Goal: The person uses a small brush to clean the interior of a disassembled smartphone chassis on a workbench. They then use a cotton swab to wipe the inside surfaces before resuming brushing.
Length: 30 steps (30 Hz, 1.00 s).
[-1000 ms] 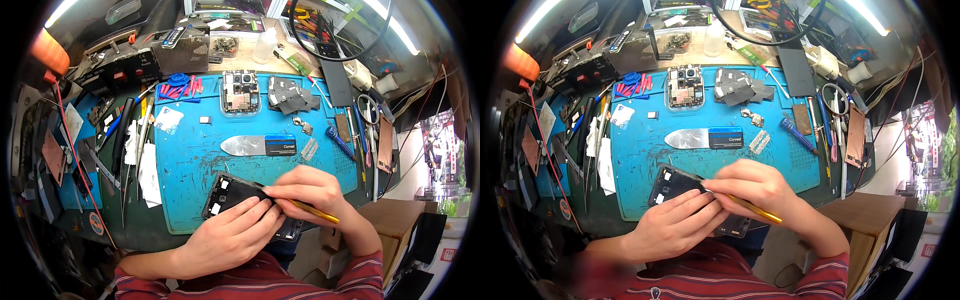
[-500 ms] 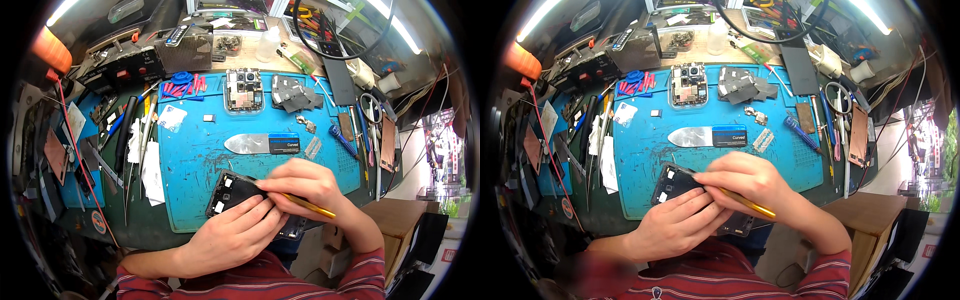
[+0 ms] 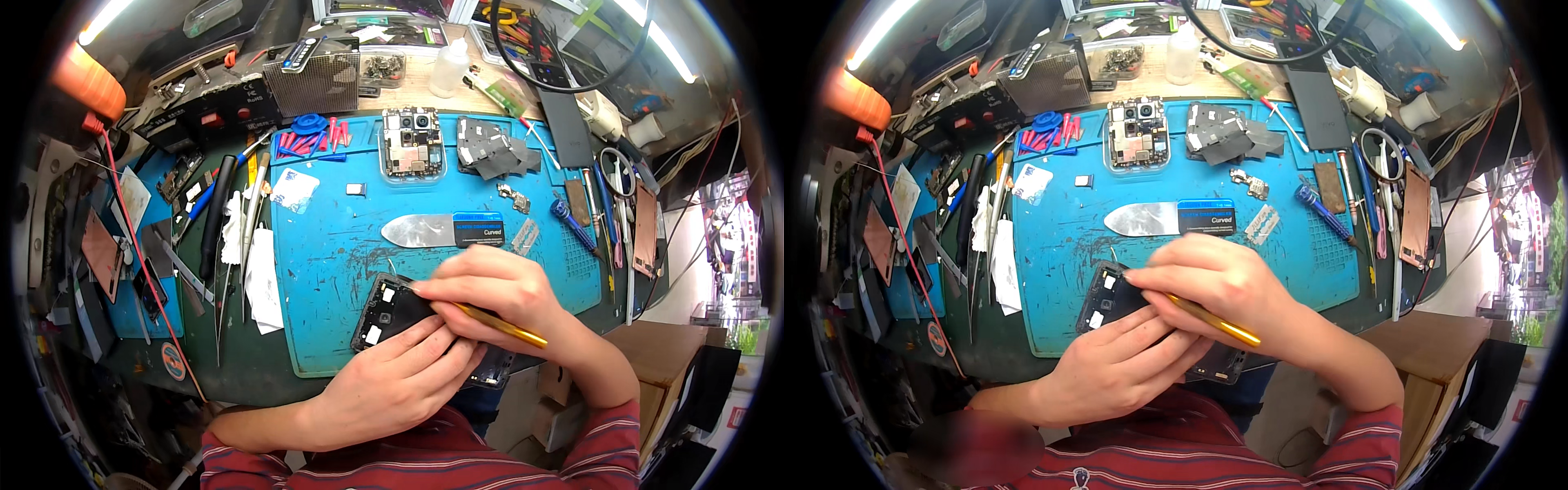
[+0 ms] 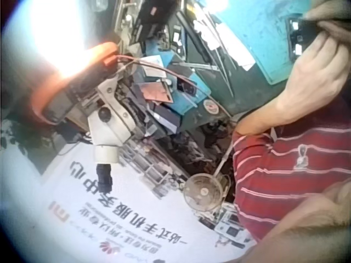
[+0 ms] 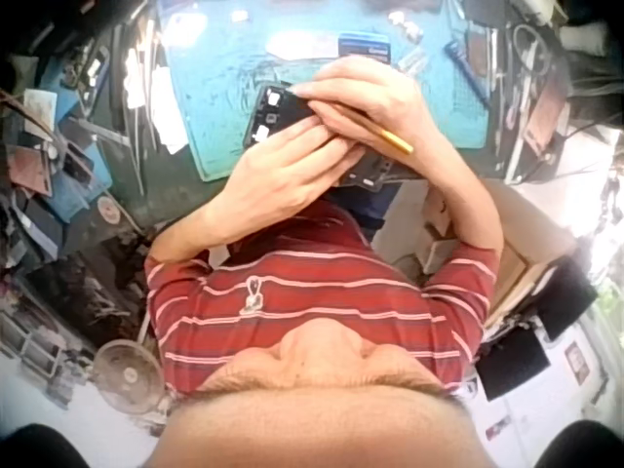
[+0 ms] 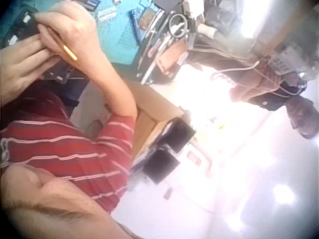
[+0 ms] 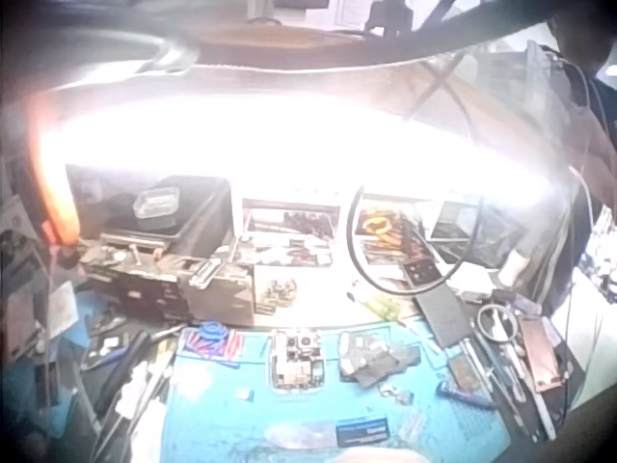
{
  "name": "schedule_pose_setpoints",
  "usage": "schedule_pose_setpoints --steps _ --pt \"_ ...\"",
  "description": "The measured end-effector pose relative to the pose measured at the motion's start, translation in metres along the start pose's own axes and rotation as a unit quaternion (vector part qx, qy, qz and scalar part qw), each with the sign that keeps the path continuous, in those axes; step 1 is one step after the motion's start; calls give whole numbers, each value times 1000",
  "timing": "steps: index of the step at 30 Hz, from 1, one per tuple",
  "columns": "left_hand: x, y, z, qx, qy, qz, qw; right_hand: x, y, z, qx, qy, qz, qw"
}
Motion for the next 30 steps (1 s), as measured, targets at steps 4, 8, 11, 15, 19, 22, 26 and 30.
schedule_pose_setpoints --steps 4,8,11,15,19,22,26,30 --pt "-3 1 2 9 6 22 1000 1 2 2 8 12 -4 1000" --pt "-1 2 2 4 10 8 1000 -1 1 0 8 14 -1 1000" --pt "-2 1 -1 3 5 11 1000 1 4 5 12 15 4 1000" --pt "-1 1 0 -2 3 -8 1000 -7 -11 2 17 -5 16 1000" --pt "2 -1 -1 -5 -10 -9 1000 22 21 -1 -30 39 -20 999" --pt "2 0 0 3 -6 -13 1000 36 42 -7 -51 54 -23 997" --pt "2 -3 2 -1 -13 -6 1000 24 20 -6 -35 3 -14 999" --pt "1 -1 2 11 -3 5 1000 37 48 -4 -44 41 -10 998"
Point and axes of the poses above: each hand's wrist, its own y-axis away from the middle knuckle, its own x-axis out of the back of the hand, z = x × y, the point moved 3 cm from there along -y, towards the middle knuckle, and after that the axes turned 9 degrees about z, right-handed, at the moved point
